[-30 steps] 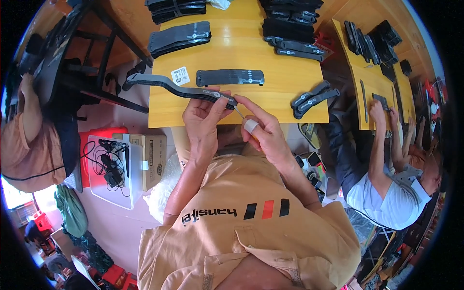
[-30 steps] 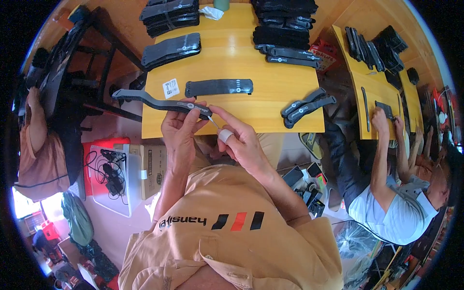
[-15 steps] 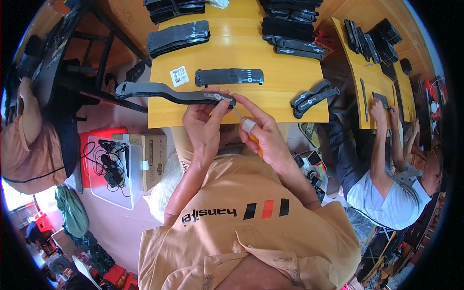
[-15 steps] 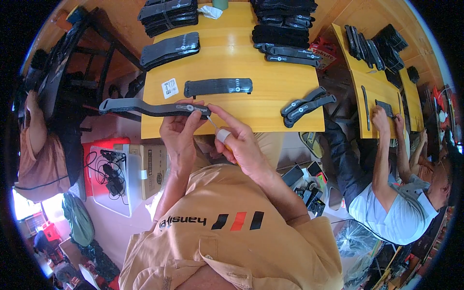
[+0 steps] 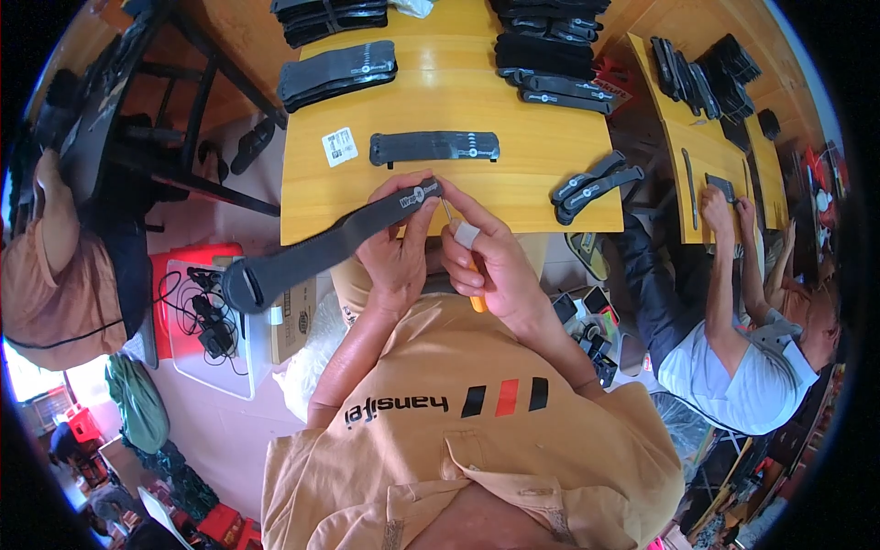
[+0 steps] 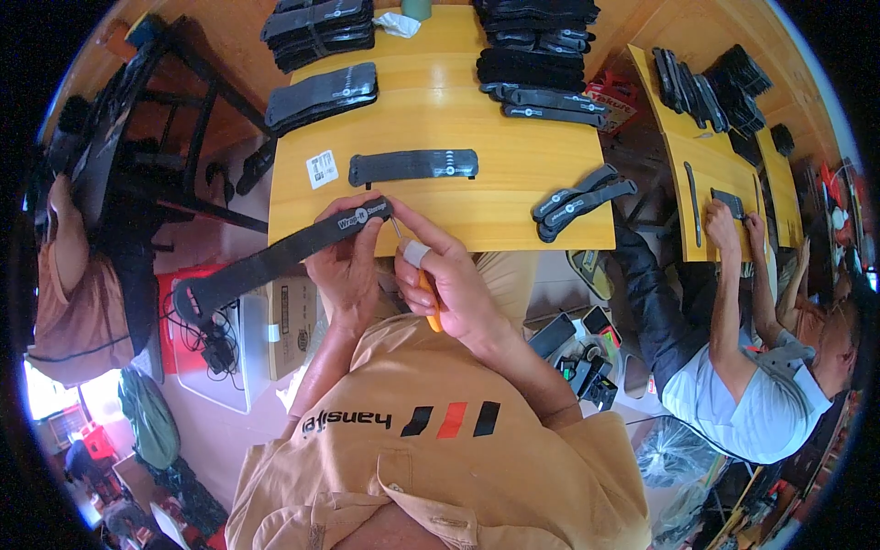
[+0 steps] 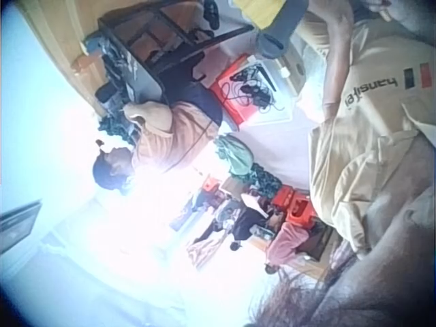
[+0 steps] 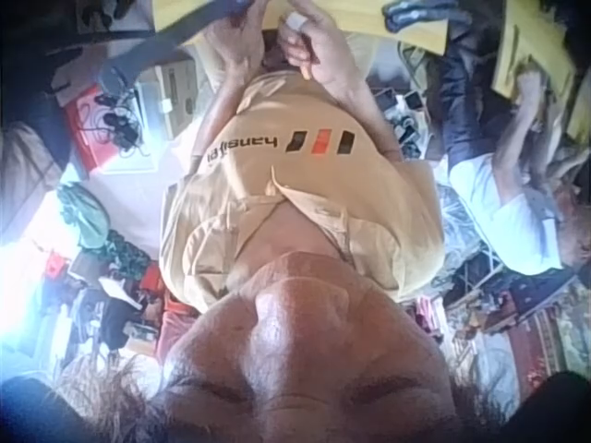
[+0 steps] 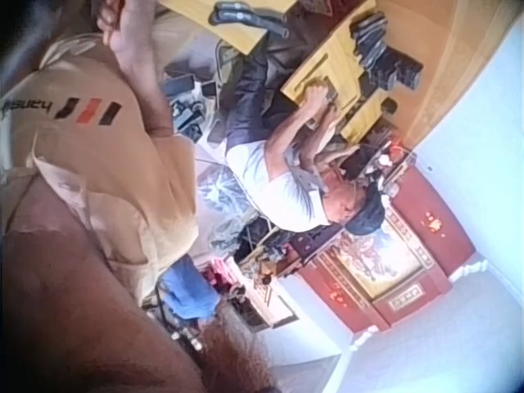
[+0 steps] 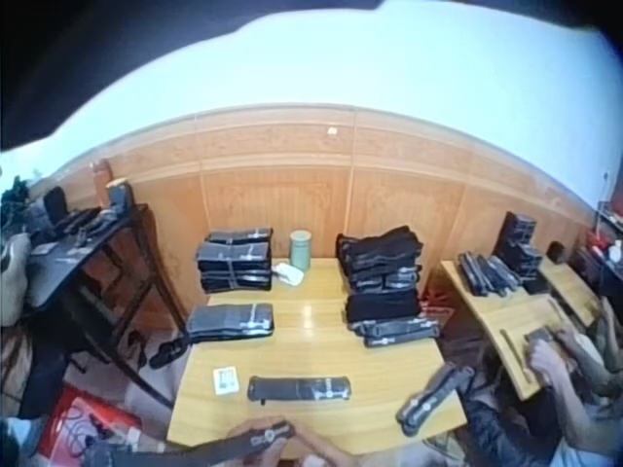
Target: The worker is assembling small black straps by inserting a connector and securing it using a manual assembly tool.
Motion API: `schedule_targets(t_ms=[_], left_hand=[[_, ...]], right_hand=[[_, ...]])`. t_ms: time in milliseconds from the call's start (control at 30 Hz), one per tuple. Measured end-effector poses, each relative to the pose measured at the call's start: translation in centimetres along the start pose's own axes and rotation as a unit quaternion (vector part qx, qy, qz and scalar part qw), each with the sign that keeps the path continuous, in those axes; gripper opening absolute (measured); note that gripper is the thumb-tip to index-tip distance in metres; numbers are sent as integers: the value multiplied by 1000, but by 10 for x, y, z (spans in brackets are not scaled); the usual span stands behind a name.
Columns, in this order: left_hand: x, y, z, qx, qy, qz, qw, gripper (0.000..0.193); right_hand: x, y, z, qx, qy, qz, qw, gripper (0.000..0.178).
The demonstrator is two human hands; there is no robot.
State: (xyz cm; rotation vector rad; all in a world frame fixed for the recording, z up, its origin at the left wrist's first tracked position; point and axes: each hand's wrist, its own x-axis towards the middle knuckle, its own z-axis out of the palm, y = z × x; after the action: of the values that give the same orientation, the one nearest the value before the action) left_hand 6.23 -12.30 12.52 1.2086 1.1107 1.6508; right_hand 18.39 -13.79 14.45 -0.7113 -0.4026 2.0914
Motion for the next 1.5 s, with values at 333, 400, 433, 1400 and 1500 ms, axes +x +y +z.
schedule_targets(t_ms=[333,400,433,1400,1500], left_hand=[[1,1,-1,86,-26,66,994,21],[0,2,-3,81,-22,76,994,22],[-1,3,-3,103,-31,77,991,23],[16,-11,-22,-89,-17,-217,972,18],[17,-10,-23,-61,-31,-200,977,19]], right_hand=[[8,22,-4,-337,79,-205,916,43],[6,19,4,-190,50,-142,970,47],[4,16,5,-36,20,-76,996,51],[14,9,-16,-343,38,-101,933,42],[19,22,-23,-454,64,-246,854,42]])
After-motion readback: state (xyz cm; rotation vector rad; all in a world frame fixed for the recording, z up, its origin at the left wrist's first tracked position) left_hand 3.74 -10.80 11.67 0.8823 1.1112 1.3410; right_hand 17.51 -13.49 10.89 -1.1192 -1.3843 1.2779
